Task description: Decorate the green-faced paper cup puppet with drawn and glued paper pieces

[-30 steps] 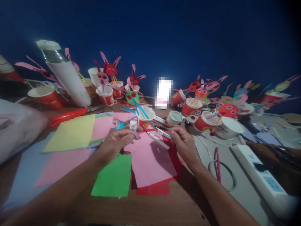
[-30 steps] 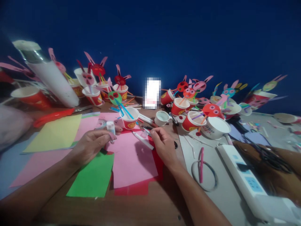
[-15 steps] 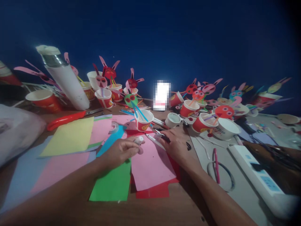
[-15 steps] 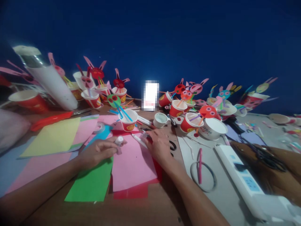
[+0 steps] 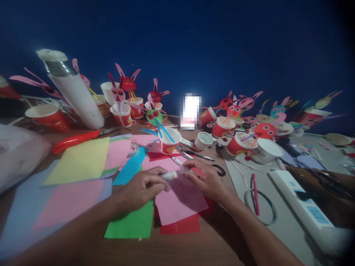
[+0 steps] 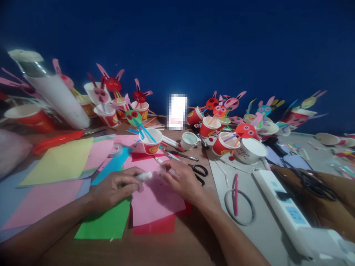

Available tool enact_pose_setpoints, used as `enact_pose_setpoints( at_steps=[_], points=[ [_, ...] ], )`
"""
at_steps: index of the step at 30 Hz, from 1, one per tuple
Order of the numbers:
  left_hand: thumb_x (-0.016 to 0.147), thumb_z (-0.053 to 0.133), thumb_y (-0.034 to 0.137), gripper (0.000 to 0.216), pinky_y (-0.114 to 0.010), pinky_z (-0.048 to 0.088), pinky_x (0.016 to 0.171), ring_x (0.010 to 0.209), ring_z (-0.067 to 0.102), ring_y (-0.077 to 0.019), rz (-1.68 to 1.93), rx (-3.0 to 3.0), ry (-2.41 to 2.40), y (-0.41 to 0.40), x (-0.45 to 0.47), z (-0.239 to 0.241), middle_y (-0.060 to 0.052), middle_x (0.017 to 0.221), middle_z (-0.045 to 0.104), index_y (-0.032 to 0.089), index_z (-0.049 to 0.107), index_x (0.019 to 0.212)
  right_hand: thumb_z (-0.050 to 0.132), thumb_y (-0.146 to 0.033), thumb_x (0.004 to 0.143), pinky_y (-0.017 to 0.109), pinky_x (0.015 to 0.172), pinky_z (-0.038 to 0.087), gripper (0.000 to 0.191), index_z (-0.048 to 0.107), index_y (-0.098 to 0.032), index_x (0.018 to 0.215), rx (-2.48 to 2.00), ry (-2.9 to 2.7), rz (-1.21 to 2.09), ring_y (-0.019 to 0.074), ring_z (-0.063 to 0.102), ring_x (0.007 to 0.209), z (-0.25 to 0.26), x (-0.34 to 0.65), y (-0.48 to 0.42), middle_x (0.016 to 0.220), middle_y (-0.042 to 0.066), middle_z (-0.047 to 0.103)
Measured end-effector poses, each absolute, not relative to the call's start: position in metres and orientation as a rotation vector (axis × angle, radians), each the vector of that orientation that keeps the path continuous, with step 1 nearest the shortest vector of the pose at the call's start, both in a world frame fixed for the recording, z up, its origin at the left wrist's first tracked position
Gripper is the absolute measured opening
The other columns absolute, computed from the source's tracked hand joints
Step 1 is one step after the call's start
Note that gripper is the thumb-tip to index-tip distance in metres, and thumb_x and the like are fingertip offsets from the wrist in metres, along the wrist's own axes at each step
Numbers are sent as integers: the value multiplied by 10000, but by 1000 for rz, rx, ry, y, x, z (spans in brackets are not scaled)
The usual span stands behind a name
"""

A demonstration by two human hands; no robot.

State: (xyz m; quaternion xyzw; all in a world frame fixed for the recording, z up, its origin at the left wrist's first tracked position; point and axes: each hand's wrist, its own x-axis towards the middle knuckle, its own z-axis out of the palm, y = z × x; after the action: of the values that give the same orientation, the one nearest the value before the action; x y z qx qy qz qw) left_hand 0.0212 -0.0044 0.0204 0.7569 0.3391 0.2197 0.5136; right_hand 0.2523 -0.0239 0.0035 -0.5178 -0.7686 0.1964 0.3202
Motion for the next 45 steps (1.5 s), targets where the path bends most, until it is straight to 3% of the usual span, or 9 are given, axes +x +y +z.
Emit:
enact_pose_setpoints(
  at_steps=[9,19,28,32,36,38,42,45],
  points=[
    [802,510,238,214,-218,413,619,720,565,-135,500,1875,836,-5,24,17,-46,1011,610,187,710,743,509,-259,855,305,830,430,167,589,-210,992,-1182,-2042,684,175,574,926,16,247,-31,985,52,634],
    [813,484,235,213,-215,424,636,749,548,-120,389,1841,867,-6,23,15,-32,1042,584,168,677,752,521,-159,826,306,783,474,192,594,-194,1001,-1023,-2169,275,170,586,881,-1,241,-31,942,64,650],
    [818,504,310,229,-208,457,567,647,548,-97,406,1669,847,-9,27,6,-44,1069,575,171,678,762,526,-170,842,288,750,456,161,594,-187,988,-1062,-2187,369,163,572,854,-11,235,-35,923,57,644],
    [814,514,285,216,-257,468,727,851,593,-170,452,1746,845,-7,27,16,-49,1076,601,192,698,748,526,-188,842,278,745,442,154,581,-178,986,-1102,-2171,381,157,566,838,-6,237,-34,911,53,641],
    [796,536,287,198,-312,424,865,1087,516,-238,645,1730,987,2,18,23,-64,1171,582,201,712,774,533,-201,822,303,754,419,151,585,-187,964,-1231,-2244,318,170,571,831,-3,242,-32,899,50,646],
    [786,547,301,202,-302,435,836,1034,546,-230,726,1688,1065,7,13,23,-79,1086,622,182,707,756,535,-190,811,324,766,403,152,598,-198,949,-1301,-2339,296,182,576,834,-6,243,-31,879,46,653],
    [789,533,360,253,-237,437,569,633,577,-144,648,1533,1160,8,10,19,-31,674,634,156,681,802,537,-223,825,359,819,375,184,613,-231,992,-1301,-2374,233,208,563,940,-11,241,-29,1008,45,648],
    [797,520,364,261,-204,377,481,515,504,-95,613,1459,1127,5,13,15,-1,606,595,147,664,815,527,-244,845,337,824,392,159,634,-232,962,-1271,-2215,254,190,574,941,-6,240,-29,1006,35,655]
  ],
)
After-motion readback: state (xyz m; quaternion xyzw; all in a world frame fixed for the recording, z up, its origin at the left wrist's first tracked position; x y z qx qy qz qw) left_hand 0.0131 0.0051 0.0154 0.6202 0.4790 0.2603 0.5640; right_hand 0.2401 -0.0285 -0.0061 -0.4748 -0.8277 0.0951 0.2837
